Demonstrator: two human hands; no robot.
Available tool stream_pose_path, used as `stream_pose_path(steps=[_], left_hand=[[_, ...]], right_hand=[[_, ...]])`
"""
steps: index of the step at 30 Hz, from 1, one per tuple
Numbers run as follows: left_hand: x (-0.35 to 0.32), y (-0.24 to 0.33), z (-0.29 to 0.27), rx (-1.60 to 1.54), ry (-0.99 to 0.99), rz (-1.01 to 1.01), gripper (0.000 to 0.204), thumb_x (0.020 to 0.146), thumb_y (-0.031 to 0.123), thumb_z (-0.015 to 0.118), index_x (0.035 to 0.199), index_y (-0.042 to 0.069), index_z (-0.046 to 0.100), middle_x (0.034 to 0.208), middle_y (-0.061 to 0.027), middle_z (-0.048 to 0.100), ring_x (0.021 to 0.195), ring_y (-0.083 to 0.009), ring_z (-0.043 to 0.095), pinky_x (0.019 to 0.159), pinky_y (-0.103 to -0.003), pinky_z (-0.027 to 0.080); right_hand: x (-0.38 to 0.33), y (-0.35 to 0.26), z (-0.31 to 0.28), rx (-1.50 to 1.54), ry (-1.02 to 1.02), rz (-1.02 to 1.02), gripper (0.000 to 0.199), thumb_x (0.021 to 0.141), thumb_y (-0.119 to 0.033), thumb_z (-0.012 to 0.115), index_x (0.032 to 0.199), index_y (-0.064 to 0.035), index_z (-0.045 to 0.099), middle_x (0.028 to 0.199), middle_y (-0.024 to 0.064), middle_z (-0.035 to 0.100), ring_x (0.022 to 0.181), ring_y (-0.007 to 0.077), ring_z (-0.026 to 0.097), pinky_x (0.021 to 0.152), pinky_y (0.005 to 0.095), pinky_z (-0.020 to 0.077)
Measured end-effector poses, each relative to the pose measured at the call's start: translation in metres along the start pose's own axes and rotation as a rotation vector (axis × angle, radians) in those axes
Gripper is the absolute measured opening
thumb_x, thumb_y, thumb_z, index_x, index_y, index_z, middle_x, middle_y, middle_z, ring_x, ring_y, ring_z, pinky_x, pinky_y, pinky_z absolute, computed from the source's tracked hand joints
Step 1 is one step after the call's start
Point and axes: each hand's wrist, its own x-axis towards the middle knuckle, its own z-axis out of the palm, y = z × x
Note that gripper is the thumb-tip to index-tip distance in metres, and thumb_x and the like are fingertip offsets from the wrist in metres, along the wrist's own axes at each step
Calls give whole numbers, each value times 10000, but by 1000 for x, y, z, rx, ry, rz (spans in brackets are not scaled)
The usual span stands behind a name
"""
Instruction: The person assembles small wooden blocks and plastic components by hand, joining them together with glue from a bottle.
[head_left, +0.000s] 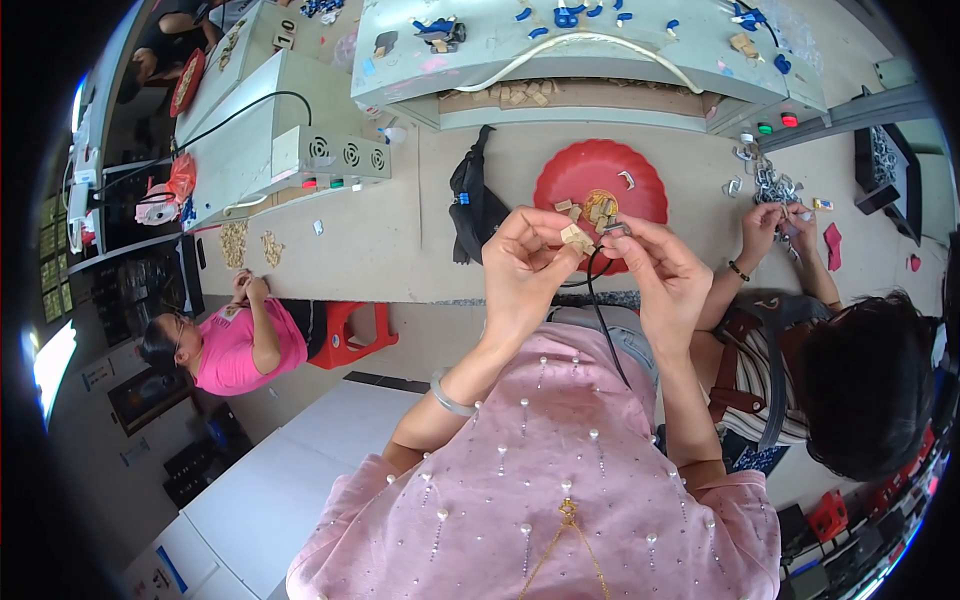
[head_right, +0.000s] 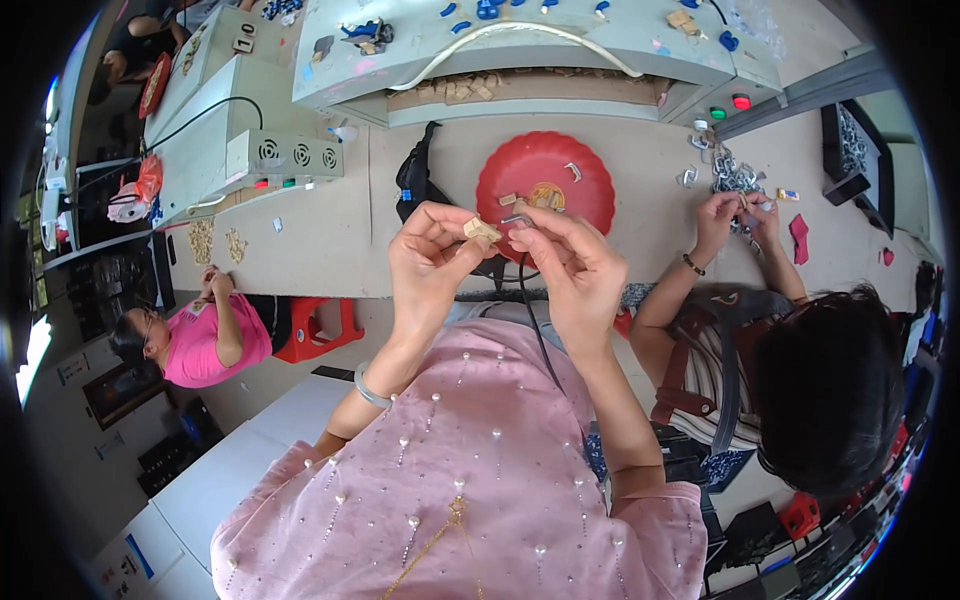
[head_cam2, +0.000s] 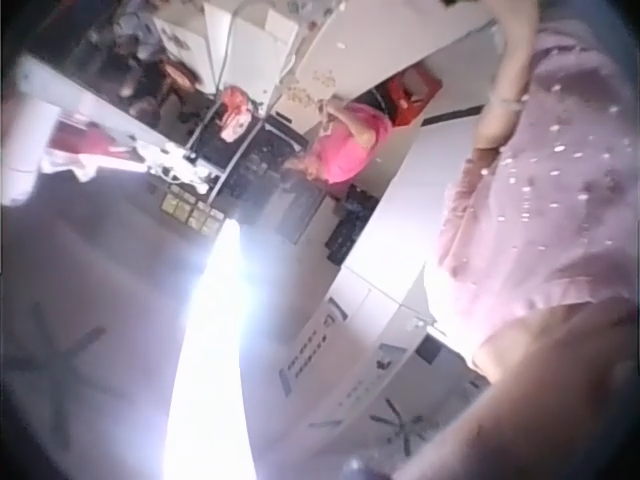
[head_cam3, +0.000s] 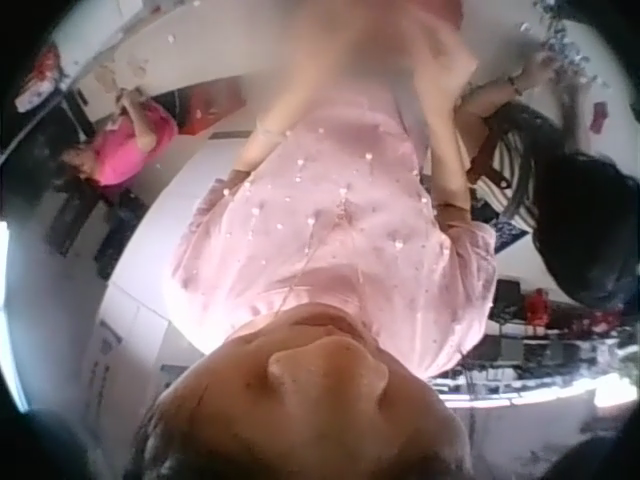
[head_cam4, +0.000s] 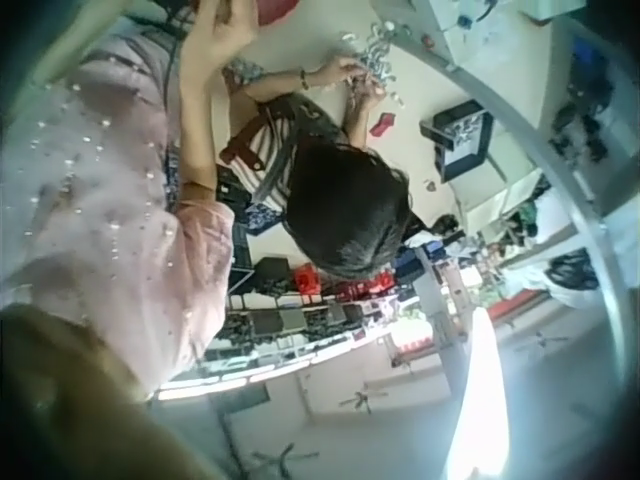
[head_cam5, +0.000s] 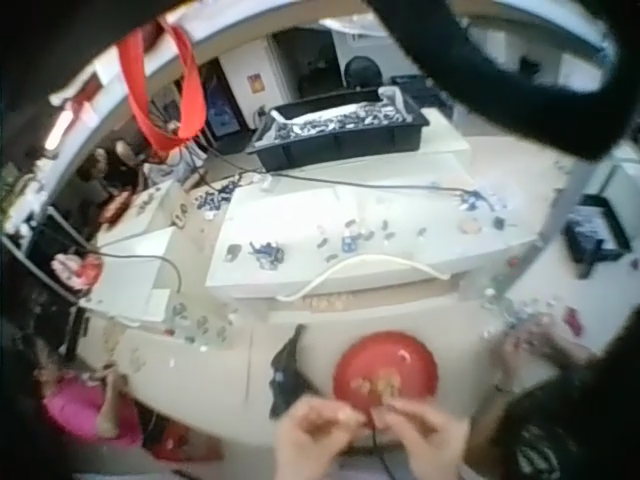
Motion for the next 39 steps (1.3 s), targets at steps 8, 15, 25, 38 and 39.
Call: stream_pose_path(steps=[8,15,25,38,39], left_hand=[[-3,5,-3,-56,31,4,215,771,-133,544,955,-21,542,836,-86,638,775,-130,634,718,-277,563],[0,5,-5,-47,16,2,205,777,-121,540,958,-25,541,820,-86,623,764,-137,633,701,-292,577],[3,3,-6,-63,-31,-38,222,781,-120,527,985,-36,544,830,-96,622,757,-147,639,691,-299,581],[-1,12,-7,176,-79,-31,131,881,100,617,927,-17,654,692,1,564,554,-38,495,482,-188,398],[0,10,-9,177,-79,-31,131,881,100,617,927,-17,654,692,1,564,554,-38,495,482,-188,398]], right_hand=[[3,-3,3,47,-13,152,264,813,59,625,1067,107,574,875,176,670,783,192,670,722,275,558],[8,3,-5,298,0,302,247,828,3,632,1047,103,576,842,180,663,761,238,677,669,316,598],[10,5,-9,406,-17,345,225,835,-9,629,1050,56,613,851,151,664,773,231,677,686,318,594],[8,-1,5,-39,-68,64,73,816,46,633,887,47,618,765,102,657,657,138,651,596,235,554],[7,-1,5,-39,-67,64,73,816,46,633,887,47,618,765,102,657,657,138,651,596,235,554]])
